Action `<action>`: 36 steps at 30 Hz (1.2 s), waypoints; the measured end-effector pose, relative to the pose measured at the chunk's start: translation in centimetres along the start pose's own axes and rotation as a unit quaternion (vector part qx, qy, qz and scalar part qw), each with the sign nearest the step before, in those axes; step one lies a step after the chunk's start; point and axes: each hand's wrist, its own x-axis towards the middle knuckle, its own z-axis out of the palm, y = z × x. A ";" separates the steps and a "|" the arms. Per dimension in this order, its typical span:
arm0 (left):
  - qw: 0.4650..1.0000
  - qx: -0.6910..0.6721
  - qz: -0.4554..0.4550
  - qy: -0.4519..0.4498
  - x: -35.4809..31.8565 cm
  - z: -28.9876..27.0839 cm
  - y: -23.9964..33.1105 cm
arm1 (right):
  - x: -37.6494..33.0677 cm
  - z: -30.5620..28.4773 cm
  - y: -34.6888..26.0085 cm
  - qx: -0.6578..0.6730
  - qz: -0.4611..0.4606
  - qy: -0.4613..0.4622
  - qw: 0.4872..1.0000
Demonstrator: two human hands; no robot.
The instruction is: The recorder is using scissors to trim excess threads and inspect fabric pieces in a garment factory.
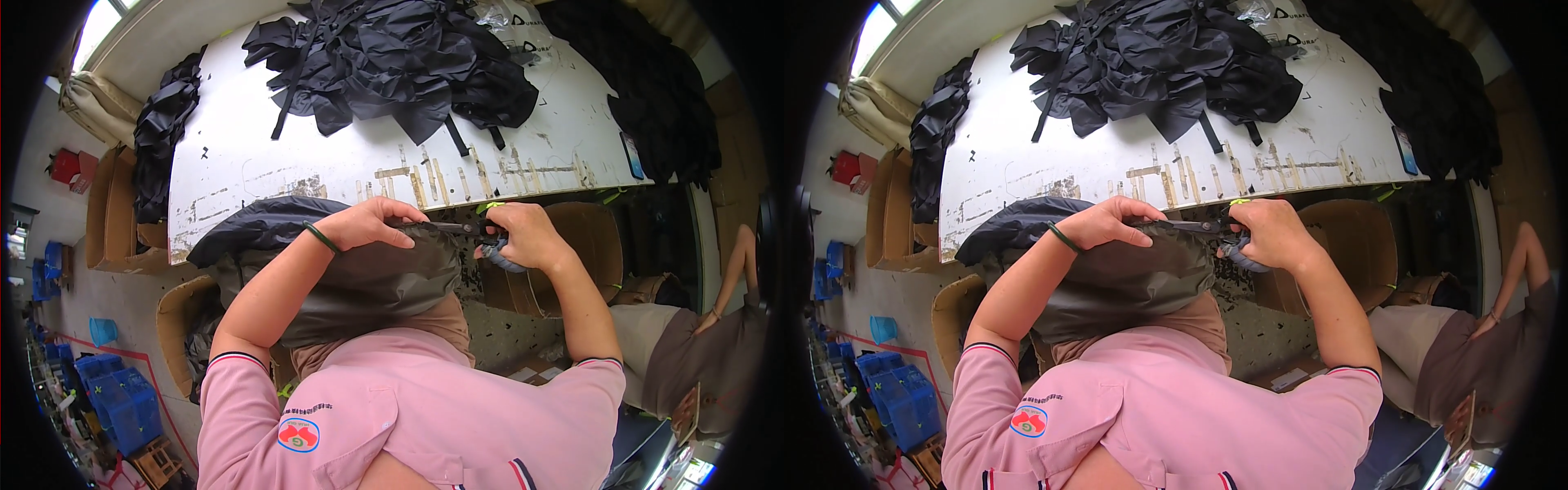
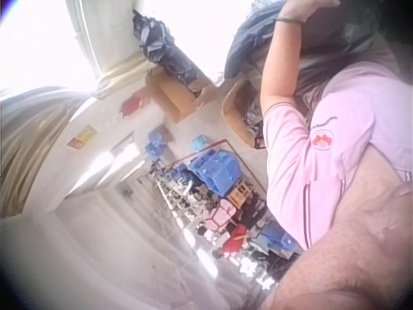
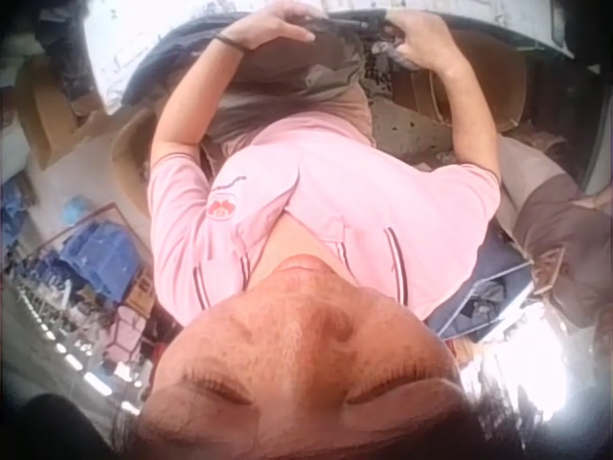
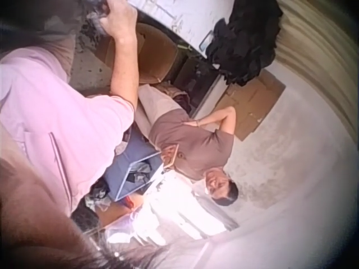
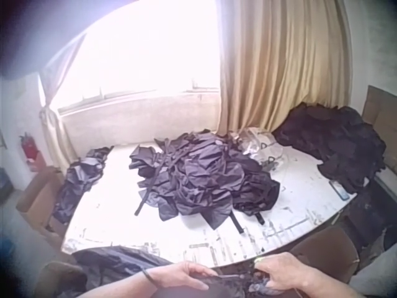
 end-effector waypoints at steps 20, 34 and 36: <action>1.000 -0.006 0.015 -0.012 0.2 0.0 -0.1 | 0.5 -0.9 -0.9 -0.010 -0.008 0.007 1.000; 0.975 0.159 0.143 0.069 1.2 2.3 0.0 | 3.1 2.7 -3.2 0.308 0.053 0.019 0.950; 0.846 0.389 0.304 0.201 0.0 3.1 0.1 | 3.5 3.6 -2.9 0.363 0.100 0.025 0.926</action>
